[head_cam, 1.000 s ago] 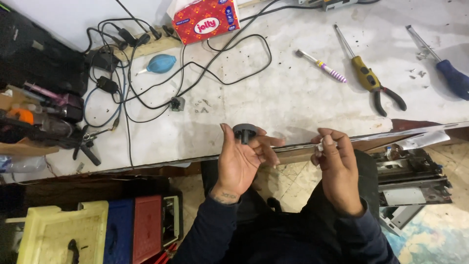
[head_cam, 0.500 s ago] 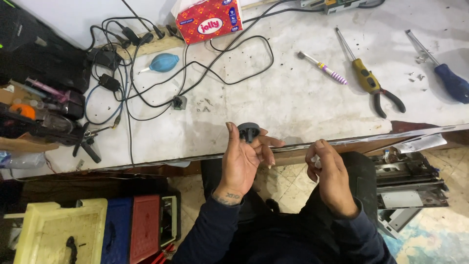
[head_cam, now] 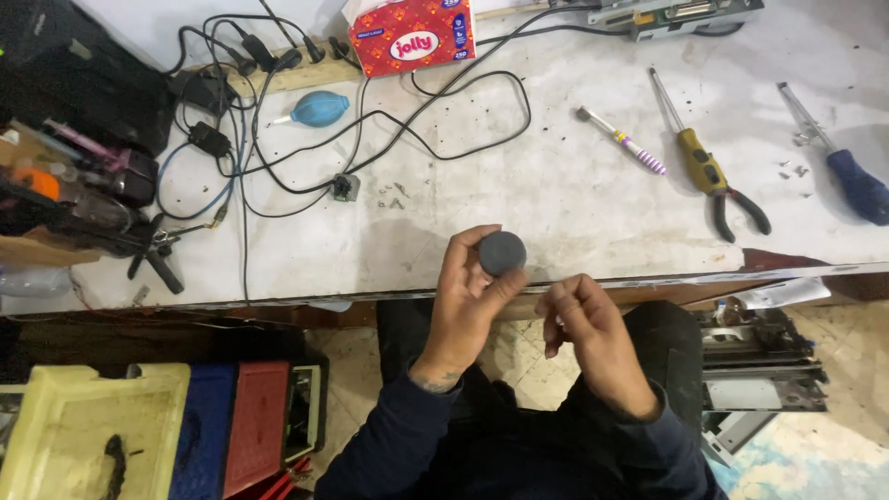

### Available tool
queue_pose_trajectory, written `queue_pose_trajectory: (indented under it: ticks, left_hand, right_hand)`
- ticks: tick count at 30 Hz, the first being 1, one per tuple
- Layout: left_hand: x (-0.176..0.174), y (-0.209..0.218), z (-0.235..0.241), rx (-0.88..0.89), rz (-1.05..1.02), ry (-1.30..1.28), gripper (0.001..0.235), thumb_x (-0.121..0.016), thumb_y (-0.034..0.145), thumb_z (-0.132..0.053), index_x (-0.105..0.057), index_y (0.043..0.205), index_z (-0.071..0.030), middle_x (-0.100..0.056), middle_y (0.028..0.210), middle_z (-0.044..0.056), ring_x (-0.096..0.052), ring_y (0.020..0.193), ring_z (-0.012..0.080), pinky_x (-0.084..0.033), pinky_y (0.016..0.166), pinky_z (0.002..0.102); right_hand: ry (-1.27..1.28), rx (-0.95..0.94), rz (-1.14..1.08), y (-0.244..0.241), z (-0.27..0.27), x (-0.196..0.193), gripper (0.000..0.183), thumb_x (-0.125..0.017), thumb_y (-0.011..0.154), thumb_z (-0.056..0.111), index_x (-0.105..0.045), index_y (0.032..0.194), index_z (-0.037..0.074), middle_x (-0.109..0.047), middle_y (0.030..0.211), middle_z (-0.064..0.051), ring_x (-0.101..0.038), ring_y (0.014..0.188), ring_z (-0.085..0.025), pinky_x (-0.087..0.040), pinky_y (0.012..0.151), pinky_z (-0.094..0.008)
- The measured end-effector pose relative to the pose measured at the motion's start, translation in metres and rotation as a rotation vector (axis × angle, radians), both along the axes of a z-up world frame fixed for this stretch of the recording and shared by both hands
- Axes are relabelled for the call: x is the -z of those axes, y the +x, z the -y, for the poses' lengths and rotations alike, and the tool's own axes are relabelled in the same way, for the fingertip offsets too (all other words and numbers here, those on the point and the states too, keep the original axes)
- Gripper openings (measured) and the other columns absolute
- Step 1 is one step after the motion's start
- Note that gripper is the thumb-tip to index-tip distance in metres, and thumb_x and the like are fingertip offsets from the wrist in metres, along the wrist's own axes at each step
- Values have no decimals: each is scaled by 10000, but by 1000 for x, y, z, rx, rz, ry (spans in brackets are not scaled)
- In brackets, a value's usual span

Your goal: The person cleans a small black cylindrical electronic component using a cotton swab, then wipes it with a tissue after spraying a cleaning solution. They repeat the process on a small rectangular electronic component, using a cotton swab and tissue to remove residue.

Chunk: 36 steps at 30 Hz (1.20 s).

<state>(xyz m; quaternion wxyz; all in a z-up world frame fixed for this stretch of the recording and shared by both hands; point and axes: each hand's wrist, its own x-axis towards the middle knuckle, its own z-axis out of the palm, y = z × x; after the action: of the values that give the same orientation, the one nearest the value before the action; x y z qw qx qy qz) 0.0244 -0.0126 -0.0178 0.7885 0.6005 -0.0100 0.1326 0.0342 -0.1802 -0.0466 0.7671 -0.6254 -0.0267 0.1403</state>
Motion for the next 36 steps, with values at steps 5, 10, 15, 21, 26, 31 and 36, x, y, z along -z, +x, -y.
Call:
queue_pose_trajectory:
  ticks: [5, 10, 15, 21, 26, 31, 36]
  left_hand:
    - [-20, -4, 1, -101, 217, 385, 596, -873, 805, -62, -561, 1310, -12, -631, 1282, 159, -628, 1152, 255, -505, 999, 371]
    - [-23, -5, 10, -48, 277, 248, 559, -836, 835, 6, -489, 1273, 11, -597, 1405, 211, -588, 1324, 312, -482, 1087, 380]
    - [-3, 1, 4, -63, 268, 283, 635, -897, 754, 4, -491, 1241, 25, -650, 1176, 169, -660, 1094, 240, -547, 954, 367]
    - [-12, 7, -2, -138, 302, 435, 706, -967, 672, -102, -617, 1273, 22, -602, 1022, 127, -632, 910, 209, -559, 834, 374]
    - [-21, 7, 1, -205, 299, 571, 699, -977, 668, -206, -665, 1267, -25, -571, 949, 107, -579, 814, 228, -515, 765, 369]
    - [-19, 8, 2, -233, 292, 611, 670, -963, 701, -235, -669, 1267, -31, -572, 954, 112, -578, 799, 245, -502, 760, 366]
    - [-24, 0, -3, -111, 285, 708, 585, -870, 830, -247, -613, 1313, -41, -538, 1025, 109, -604, 908, 278, -516, 800, 374]
  right_hand:
    - [52, 13, -30, -3, -6, -24, 205, -507, 1014, 56, -569, 1163, -70, -549, 841, -155, -413, 579, -145, -372, 462, -272]
    - [185, 36, 78, -3, -1, -4, 499, -498, 885, 11, -450, 1369, -100, -495, 1130, -206, -506, 867, -237, -475, 770, -337]
    - [54, 44, 89, -2, 1, -25, 428, -435, 997, -3, -391, 1395, -152, -564, 1169, -241, -623, 1028, -284, -532, 937, -429]
    - [7, 102, 125, 4, 5, -15, 385, -528, 1015, 15, -382, 1330, -150, -652, 1107, -294, -728, 901, -284, -612, 841, -418]
    - [-44, 100, 137, 6, 9, -14, 287, -597, 1001, 53, -468, 1192, -120, -694, 1063, -302, -704, 790, -224, -629, 718, -342]
    - [-67, 109, 165, 7, 9, -13, 225, -585, 1012, 52, -505, 1156, -102, -698, 1011, -270, -672, 726, -212, -605, 671, -340]
    - [-112, 86, 210, 5, 16, -13, 235, -579, 924, 10, -579, 1159, -2, -647, 1069, -120, -584, 828, -159, -527, 725, -307]
